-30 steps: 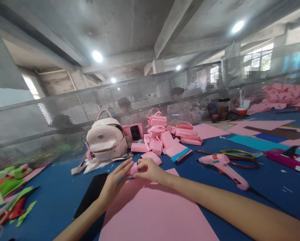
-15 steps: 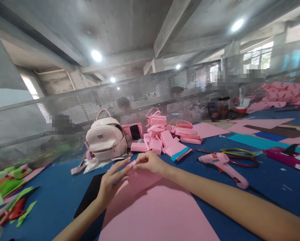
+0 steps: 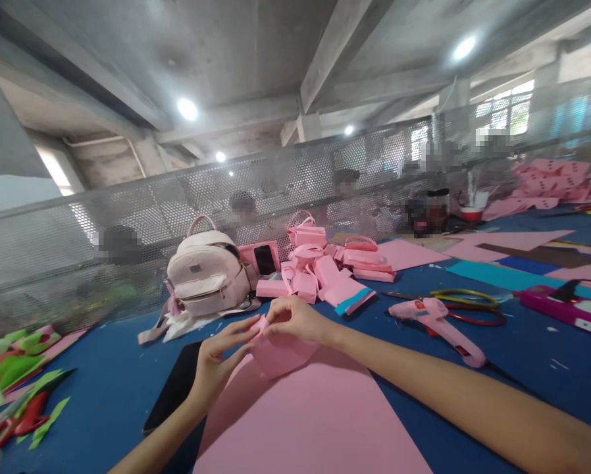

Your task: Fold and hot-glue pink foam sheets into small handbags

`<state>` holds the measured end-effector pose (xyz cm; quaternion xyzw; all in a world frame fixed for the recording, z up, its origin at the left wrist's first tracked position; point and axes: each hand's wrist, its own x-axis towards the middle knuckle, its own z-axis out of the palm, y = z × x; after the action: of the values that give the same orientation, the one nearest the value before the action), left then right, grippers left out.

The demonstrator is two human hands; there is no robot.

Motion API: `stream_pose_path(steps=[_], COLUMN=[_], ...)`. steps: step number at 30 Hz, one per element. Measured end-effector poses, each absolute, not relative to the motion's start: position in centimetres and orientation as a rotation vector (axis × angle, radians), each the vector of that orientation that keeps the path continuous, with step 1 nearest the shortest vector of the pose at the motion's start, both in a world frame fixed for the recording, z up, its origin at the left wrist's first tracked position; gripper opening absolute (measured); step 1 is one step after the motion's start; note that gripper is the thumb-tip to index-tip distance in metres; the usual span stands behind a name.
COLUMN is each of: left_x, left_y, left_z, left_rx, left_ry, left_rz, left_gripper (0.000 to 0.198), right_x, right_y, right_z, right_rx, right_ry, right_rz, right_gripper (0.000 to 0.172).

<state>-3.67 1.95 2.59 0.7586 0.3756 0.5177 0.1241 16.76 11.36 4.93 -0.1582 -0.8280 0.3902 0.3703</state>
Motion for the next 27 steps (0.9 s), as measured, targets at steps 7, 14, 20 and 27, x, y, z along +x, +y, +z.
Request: stream_pose_path(steps=[7, 14, 20, 27], left_x=[-4.6, -4.3, -4.5, -4.7], left_y=[2.5, 2.2, 3.1, 3.8], left_z=[4.3, 4.9, 3.6, 2.0], left_rx=[2.224, 2.235, 1.931, 1.809], left_ry=[0.994, 1.041, 0.954, 0.857], left_rz=[1.435, 1.408, 1.441, 1.216], left_gripper=[0.007, 0.01, 0.029, 0.07], right_x=[17.0, 17.2, 17.2, 18.1], right_y=[11.5, 10.7, 10.9, 10.3], right_z=[5.3, 5.7, 5.8, 6.8], right_rx=[-0.358, -0.362, -0.411, -0.429], right_ry=[-2.185, -2.256, -2.264, -2.444], right_rz=[0.867, 0.768, 0.692, 0.268], right_gripper=[0.025, 0.013, 0.01, 0.007])
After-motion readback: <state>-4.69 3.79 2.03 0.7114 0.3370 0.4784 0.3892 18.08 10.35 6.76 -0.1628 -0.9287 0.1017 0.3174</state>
